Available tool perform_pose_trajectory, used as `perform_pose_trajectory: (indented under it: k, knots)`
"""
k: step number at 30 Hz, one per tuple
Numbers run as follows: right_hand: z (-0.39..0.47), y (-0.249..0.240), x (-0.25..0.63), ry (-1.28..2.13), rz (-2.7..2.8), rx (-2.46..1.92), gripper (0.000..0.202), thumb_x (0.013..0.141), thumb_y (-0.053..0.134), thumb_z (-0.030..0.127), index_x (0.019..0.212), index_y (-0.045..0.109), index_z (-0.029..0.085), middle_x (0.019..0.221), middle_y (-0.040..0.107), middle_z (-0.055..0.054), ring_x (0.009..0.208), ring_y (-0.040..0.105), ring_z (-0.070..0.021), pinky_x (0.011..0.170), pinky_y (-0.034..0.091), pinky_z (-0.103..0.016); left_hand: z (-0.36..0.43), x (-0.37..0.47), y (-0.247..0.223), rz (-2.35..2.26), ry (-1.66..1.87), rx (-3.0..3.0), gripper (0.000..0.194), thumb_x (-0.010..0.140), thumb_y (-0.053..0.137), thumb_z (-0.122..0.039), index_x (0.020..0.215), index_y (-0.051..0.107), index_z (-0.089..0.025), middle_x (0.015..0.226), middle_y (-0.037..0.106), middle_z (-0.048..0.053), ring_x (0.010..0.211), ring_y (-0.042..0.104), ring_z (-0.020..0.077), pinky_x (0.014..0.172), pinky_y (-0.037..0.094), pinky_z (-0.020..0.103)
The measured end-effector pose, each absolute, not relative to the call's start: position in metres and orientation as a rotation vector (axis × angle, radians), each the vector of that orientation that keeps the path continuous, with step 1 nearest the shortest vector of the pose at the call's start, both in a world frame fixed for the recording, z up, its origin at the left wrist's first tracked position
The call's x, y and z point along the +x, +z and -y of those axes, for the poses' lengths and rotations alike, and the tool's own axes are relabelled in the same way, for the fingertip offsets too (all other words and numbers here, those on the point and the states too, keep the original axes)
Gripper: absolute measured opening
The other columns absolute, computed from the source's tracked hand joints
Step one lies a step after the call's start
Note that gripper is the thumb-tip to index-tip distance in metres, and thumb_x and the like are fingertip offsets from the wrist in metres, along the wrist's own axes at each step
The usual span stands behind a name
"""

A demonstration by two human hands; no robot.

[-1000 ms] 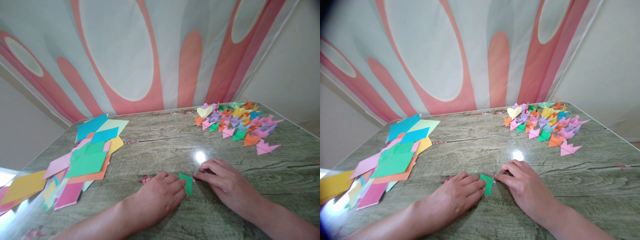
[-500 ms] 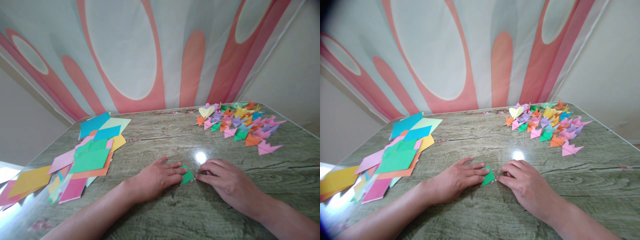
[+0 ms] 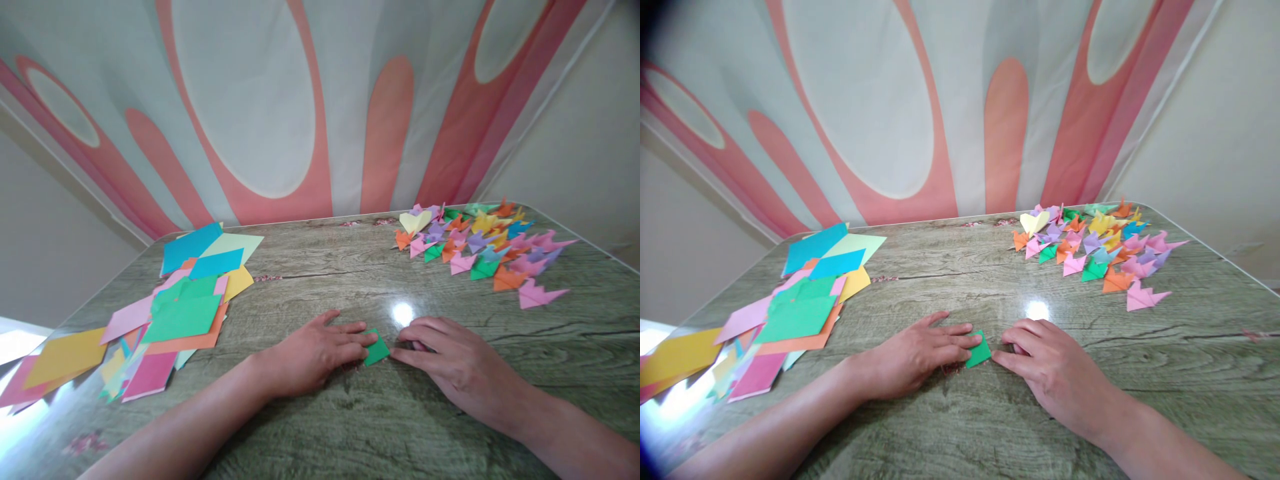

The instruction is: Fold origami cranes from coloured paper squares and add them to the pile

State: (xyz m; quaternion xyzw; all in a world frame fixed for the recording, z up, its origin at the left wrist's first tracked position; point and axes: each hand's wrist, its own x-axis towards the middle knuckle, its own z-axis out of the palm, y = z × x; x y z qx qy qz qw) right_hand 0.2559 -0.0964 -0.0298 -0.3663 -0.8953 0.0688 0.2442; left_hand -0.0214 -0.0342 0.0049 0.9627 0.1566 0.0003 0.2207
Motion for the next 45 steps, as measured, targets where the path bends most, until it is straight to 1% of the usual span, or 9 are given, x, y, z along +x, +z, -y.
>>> perform_pose_trajectory:
  k: [8,10,14,17,22,26,36,41,45]
  knots:
    - [0.097,-0.027,0.252,0.204,2.422,-0.998,0.031,0.094,0.047,0.010,0.115,0.068,0.023,0.103,0.067,-0.008,0.098,0.060,-0.0212,0.081,0.052,-0.039,0.036,-0.021,0.005,-0.434,0.024,2.674,0.044,0.093,0.046,-0.008,0.134,0.047,-0.025,0.147,0.046,0.003,0.141,0.035,0.0174,0.120,0.013,0.045]
    - [0.097,-0.029,0.249,0.210,2.395,-0.999,0.028,0.094,0.048,0.011,0.110,0.068,0.022,0.102,0.067,-0.007,0.097,0.061,-0.0209,0.080,0.052,-0.038,0.037,-0.019,0.004,-0.421,0.021,2.681,0.046,0.091,0.047,-0.007,0.133,0.048,-0.025,0.148,0.046,0.003,0.142,0.034,0.0176,0.120,0.013,0.046]
    - [0.096,-0.034,0.243,0.254,2.324,-1.067,0.017,0.095,0.050,0.016,0.090,0.067,0.018,0.092,0.067,-0.006,0.087,0.061,-0.0195,0.078,0.051,-0.037,0.038,-0.013,0.002,-0.384,0.028,2.684,0.050,0.087,0.047,-0.004,0.132,0.048,-0.025,0.148,0.045,0.004,0.142,0.034,0.0183,0.120,0.012,0.049]
    - [0.096,-0.036,0.240,0.254,2.288,-1.085,0.014,0.094,0.051,0.014,0.091,0.065,0.017,0.090,0.066,-0.007,0.086,0.061,-0.0197,0.077,0.050,-0.037,0.039,-0.010,0.001,-0.366,0.022,2.694,0.051,0.086,0.047,-0.003,0.132,0.049,-0.025,0.149,0.044,0.004,0.142,0.034,0.0189,0.120,0.010,0.050]
    - [0.093,-0.033,0.243,0.239,2.309,-0.983,0.019,0.095,0.050,0.013,0.093,0.068,0.020,0.090,0.066,-0.005,0.088,0.061,-0.0185,0.076,0.050,-0.034,0.048,-0.011,0.004,-0.375,0.037,2.802,0.046,0.091,0.045,-0.007,0.135,0.047,-0.022,0.149,0.044,0.006,0.144,0.028,0.0211,0.119,0.015,0.052]
    - [0.091,-0.031,0.246,0.278,2.305,-0.938,0.020,0.095,0.051,0.014,0.095,0.070,0.021,0.089,0.067,-0.005,0.088,0.061,-0.0180,0.075,0.051,-0.033,0.059,-0.012,0.008,-0.384,-0.004,2.890,0.041,0.098,0.036,-0.013,0.138,0.043,-0.016,0.146,0.047,0.011,0.141,0.034,0.0219,0.118,0.018,0.050]
    - [0.079,-0.045,0.254,0.545,2.233,-1.018,0.011,0.092,0.060,0.020,0.092,0.070,0.024,0.095,0.066,-0.004,0.092,0.060,-0.0178,0.078,0.049,-0.033,0.060,-0.015,0.009,-0.389,-0.033,2.855,0.042,0.096,0.042,-0.015,0.137,0.045,-0.021,0.151,0.040,0.011,0.141,0.035,0.0241,0.115,0.025,0.050]
    - [0.077,-0.039,0.254,0.646,2.239,-1.108,0.012,0.091,0.060,0.021,0.089,0.071,0.025,0.095,0.065,-0.002,0.094,0.058,-0.0171,0.080,0.047,-0.031,0.059,-0.014,0.009,-0.378,0.013,2.822,0.039,0.096,0.042,-0.014,0.135,0.048,-0.020,0.144,0.049,0.010,0.139,0.038,0.0224,0.116,0.026,0.048]
    - [0.070,-0.026,0.252,0.711,2.324,-1.161,0.011,0.090,0.062,0.023,0.085,0.071,0.024,0.090,0.062,-0.001,0.090,0.057,-0.0160,0.079,0.045,-0.030,0.060,-0.012,0.010,-0.379,0.001,2.814,0.037,0.097,0.042,-0.014,0.132,0.049,-0.019,0.142,0.051,0.010,0.137,0.039,0.0213,0.115,0.027,0.047]
